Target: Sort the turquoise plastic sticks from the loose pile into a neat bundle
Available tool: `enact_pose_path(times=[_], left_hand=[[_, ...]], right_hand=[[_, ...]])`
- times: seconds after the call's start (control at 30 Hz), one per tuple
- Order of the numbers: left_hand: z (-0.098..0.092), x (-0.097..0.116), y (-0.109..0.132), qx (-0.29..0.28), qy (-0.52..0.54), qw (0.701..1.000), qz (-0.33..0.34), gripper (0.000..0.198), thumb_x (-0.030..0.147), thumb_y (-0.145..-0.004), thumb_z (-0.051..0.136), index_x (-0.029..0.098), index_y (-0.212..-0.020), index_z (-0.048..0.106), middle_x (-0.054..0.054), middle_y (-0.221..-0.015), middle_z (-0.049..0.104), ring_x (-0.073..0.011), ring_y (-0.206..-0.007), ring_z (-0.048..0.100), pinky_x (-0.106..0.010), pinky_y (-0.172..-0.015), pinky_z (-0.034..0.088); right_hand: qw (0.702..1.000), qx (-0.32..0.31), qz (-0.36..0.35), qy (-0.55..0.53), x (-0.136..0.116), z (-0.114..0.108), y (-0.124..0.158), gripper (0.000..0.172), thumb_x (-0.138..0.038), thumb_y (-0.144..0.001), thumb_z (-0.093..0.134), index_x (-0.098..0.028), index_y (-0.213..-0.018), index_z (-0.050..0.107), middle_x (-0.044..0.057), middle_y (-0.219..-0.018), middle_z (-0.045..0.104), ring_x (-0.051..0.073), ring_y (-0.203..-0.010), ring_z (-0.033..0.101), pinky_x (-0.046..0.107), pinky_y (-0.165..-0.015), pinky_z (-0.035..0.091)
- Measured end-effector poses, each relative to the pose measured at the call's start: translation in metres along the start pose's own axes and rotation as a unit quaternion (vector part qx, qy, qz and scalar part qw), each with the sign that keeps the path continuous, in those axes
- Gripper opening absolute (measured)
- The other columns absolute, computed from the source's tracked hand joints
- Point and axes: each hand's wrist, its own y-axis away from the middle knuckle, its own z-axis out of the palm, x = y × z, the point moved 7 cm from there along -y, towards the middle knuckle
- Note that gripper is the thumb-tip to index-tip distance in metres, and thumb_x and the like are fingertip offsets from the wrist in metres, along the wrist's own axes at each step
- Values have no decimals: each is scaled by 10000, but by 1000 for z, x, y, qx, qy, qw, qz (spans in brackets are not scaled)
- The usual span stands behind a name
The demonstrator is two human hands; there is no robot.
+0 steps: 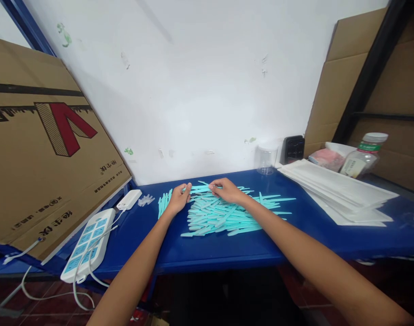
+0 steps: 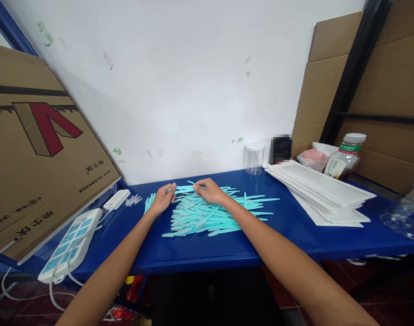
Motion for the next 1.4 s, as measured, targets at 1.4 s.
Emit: enact_pose_path(times=[1.4], left_hand=[[-2, -19, -1, 51, 130, 986, -88, 605, 808, -871, 413, 235, -680, 378, 91, -469, 277, -68, -355, 231, -211, -360, 212]], right_hand=[[990, -2, 60, -128, -1, 5, 3, 285, -438, -889, 622, -164, -811, 612, 13, -717, 613, 118, -583, 564, 229, -546, 514]])
